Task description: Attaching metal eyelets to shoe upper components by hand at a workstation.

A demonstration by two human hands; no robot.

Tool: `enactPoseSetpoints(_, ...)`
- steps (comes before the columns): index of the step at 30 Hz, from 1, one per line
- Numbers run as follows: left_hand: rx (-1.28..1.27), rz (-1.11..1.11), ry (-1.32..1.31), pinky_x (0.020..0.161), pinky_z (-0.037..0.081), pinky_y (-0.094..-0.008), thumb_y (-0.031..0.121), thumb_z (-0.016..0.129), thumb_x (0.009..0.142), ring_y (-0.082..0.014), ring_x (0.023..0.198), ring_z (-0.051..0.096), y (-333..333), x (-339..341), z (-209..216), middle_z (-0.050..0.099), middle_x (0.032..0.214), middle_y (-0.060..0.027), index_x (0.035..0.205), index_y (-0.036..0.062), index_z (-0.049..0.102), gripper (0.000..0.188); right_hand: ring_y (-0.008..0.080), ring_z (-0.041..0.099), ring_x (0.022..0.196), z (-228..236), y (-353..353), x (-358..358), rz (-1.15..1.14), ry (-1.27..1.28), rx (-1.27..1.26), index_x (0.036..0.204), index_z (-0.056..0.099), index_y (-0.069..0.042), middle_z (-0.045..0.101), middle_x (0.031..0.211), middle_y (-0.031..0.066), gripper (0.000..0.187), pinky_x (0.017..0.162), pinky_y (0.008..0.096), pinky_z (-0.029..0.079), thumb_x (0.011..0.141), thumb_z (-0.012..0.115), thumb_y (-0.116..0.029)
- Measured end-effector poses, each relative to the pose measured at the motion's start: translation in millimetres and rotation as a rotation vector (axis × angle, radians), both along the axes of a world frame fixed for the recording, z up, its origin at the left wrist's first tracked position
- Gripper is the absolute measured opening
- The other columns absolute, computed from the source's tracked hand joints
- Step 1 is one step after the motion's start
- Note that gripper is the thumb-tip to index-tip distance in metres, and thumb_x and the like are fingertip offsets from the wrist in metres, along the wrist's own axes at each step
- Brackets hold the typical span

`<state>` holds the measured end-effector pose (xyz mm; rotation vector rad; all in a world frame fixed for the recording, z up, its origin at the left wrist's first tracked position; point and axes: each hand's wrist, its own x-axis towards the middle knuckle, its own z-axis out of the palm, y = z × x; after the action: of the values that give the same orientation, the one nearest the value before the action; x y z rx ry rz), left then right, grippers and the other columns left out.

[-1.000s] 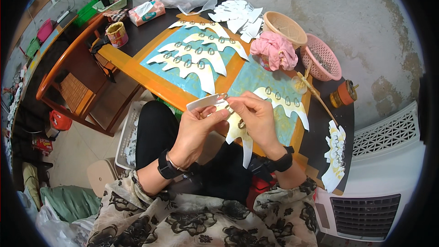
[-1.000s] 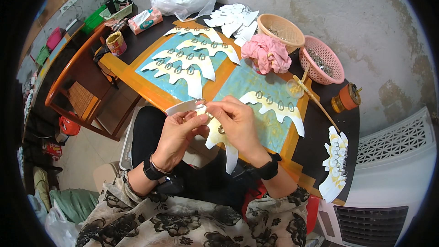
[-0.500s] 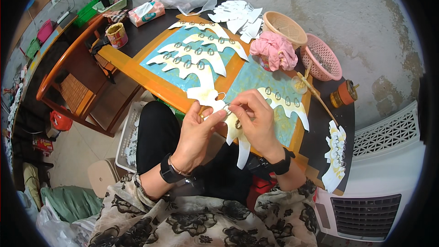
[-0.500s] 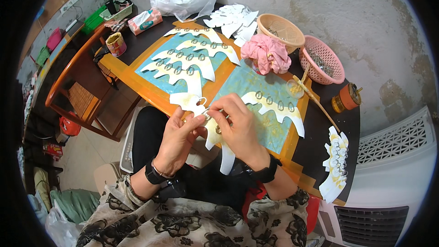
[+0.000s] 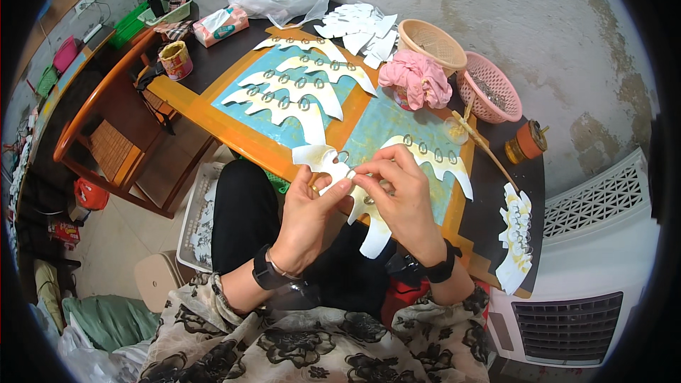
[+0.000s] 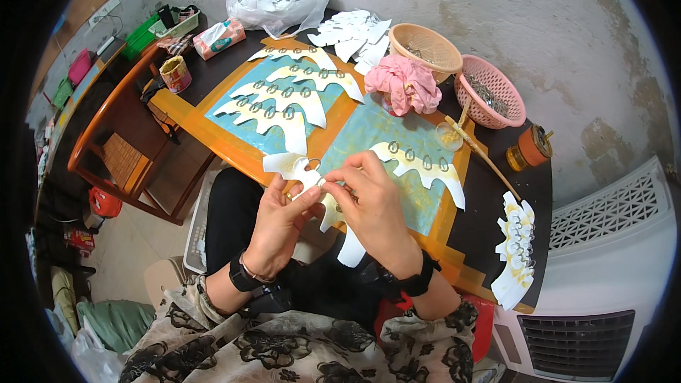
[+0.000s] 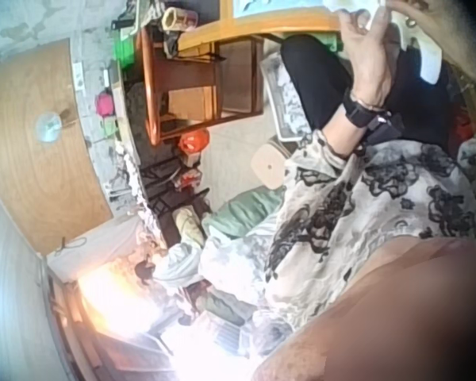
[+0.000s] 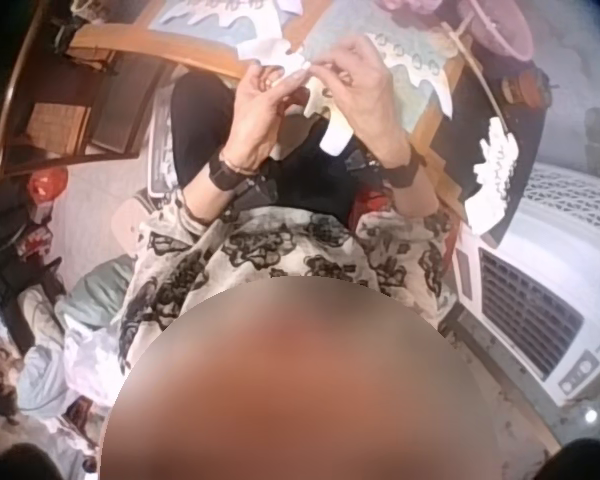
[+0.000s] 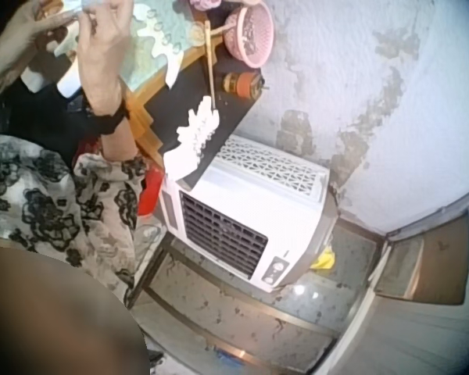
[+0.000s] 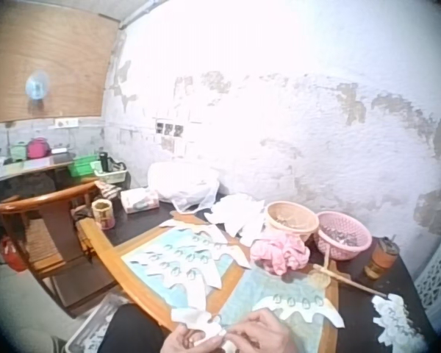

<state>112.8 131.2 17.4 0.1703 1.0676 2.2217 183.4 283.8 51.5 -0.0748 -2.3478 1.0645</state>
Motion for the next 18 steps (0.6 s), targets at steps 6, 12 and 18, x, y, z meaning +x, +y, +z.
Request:
enactPoseSetpoints(6,0.001,0.009,-0.014,0.078,0.059,-0.0289,0.003,0.074,0.100,-0.0145,0.091,0.072,9.1,7.4,-6.5,0.067,0.113,-0.0057,0.134,0.0036,0.053,0.039,0.0227,0.069,0.082,-0.2,12.3,-3.5,-0.014,-0.166,-0.114,0.097,0.075,0.000,0.064,0.099,0.0109,0.011,0.074,0.0337,0.056,0.089,0.081,-0.006)
enactPoseSetpoints(12,0.084,-0.200,-0.065,0.089,0.058,-0.0297,0.006,0.076,0.099,-0.0143,0.103,0.070,3.0,1.0,-0.3,0.068,0.114,-0.0052,0.138,0.0036,0.053,0.045,0.0198,0.067,0.082,4.6,60.6,-9.5,0.106,-0.436,-0.169,0.093,0.072,0.003,0.066,0.097,0.0098,0.011,0.076,0.0343,0.054,0.089,0.078,-0.006)
enactPoseSetpoints(18,-0.587,0.365,1.406,0.095,0.051,-0.0409,0.014,0.086,0.082,-0.0303,0.115,0.059,-19.2,-40.1,15.9,0.067,0.114,-0.0121,0.139,0.0020,0.055,0.066,0.0271,0.062,0.095,-7.3,58.6,-12.0,0.214,-0.385,0.202,0.093,0.068,0.000,0.061,0.096,0.0100,0.009,0.087,0.0379,0.050,0.090,0.073,-0.007)
